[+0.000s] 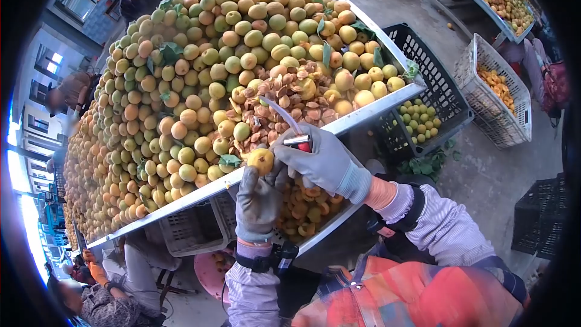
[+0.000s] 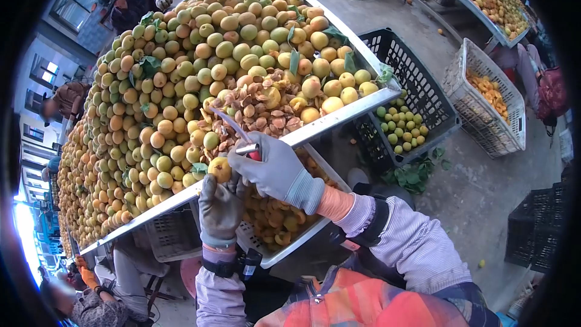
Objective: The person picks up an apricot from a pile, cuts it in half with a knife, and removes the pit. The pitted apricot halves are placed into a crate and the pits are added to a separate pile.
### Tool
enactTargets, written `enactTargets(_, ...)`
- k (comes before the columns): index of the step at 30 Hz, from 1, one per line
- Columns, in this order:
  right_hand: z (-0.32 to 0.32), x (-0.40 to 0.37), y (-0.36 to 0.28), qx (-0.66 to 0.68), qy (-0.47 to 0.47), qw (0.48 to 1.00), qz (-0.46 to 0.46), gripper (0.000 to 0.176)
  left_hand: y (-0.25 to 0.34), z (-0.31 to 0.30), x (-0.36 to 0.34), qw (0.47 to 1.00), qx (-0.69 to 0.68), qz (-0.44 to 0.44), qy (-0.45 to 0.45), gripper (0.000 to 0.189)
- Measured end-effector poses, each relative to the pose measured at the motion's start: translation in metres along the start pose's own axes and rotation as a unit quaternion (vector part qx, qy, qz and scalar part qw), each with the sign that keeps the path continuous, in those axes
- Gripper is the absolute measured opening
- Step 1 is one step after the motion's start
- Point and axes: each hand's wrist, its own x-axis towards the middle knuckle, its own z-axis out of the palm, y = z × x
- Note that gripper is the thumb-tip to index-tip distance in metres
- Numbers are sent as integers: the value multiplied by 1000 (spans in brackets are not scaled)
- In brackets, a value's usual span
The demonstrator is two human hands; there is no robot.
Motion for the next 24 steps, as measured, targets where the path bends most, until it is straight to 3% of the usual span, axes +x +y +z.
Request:
enactTargets(4, -5, 5, 1, -15, 0, 999, -50, 21, -4, 14, -2, 998, 47, -12, -30, 42)
enactTargets(10, -2, 1, 14, -63, -41, 996, -49, 19, -11, 6, -3, 998, 62, -23, -3, 36)
enactTargets(12, -5, 6, 26, -206, -2, 953, -224, 17, -12, 9, -3, 996, 87, -20, 10, 34)
enactTargets(16, -6, 3, 24, -272, 13, 937, -220, 17, -15, 6, -5, 987, 157, -8, 34, 39)
enactTargets(20, 3, -5, 37, -284, -89, 922, -247, 17, -9, -15, 0, 993, 105, -32, -40, 39)
enactTargets(22, 3, -8, 34, -282, -108, 931, -205, 14, -7, -6, -1, 998, 65, -16, 7, 43)
enactTargets(24, -4, 0, 24, 1, -101, 993, -57, 13, -4, -3, -2, 999, 44, -6, 30, 45)
